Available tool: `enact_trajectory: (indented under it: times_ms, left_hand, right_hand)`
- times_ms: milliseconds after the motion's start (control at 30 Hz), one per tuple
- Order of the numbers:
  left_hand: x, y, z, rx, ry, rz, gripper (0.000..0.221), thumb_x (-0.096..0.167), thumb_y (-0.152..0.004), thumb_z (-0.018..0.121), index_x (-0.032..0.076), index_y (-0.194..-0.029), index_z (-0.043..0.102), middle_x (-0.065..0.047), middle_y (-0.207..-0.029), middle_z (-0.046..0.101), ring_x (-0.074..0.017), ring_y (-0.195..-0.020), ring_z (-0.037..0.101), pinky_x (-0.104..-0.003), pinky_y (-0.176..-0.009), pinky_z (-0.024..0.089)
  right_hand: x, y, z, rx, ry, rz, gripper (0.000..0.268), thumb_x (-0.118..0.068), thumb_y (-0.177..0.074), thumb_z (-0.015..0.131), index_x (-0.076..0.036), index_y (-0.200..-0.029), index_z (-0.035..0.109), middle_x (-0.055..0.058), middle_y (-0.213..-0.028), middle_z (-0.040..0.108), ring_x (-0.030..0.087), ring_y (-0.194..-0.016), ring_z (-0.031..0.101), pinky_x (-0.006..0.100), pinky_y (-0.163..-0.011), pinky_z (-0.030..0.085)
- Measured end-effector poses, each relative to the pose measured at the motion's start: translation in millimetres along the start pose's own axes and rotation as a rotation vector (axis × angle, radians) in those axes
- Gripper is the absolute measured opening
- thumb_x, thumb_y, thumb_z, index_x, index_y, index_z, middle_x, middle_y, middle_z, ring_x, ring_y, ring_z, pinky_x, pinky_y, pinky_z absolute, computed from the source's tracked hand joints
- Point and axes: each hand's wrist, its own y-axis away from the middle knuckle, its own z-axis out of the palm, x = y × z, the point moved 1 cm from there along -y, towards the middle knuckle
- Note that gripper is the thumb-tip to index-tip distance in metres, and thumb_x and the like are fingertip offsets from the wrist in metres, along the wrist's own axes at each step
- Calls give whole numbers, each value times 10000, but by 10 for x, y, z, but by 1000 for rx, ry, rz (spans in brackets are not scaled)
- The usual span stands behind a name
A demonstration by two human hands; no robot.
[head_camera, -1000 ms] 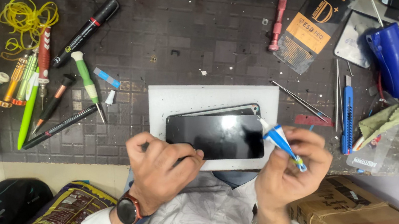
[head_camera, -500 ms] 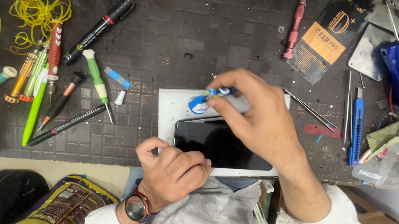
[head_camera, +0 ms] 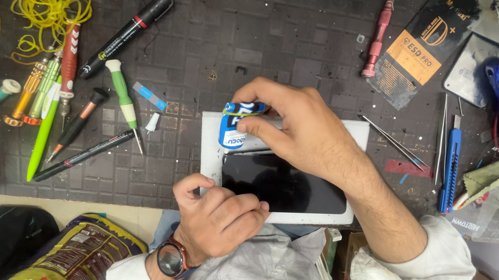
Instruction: The person applies adhesive to the edges of a smartphone back cover and internal frame, then aligns and presses the back cover onto the phone chassis. They repeat the adhesive application on another phone frame and reattach its back cover.
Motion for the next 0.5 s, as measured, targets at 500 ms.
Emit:
enact_trajectory:
  times_ms: [500]
  left_hand:
    - [6,20,17,13,8,-25,251,150,-852,851,221,-751,633,121,-902,637,-83,-699,524,-396,-967,342]
  right_hand:
    - [41,33,65,26,-6,-65,230,-175,-960,713,-69,-1158,669,75,-1035,770,198,-964,780,334,-818,628]
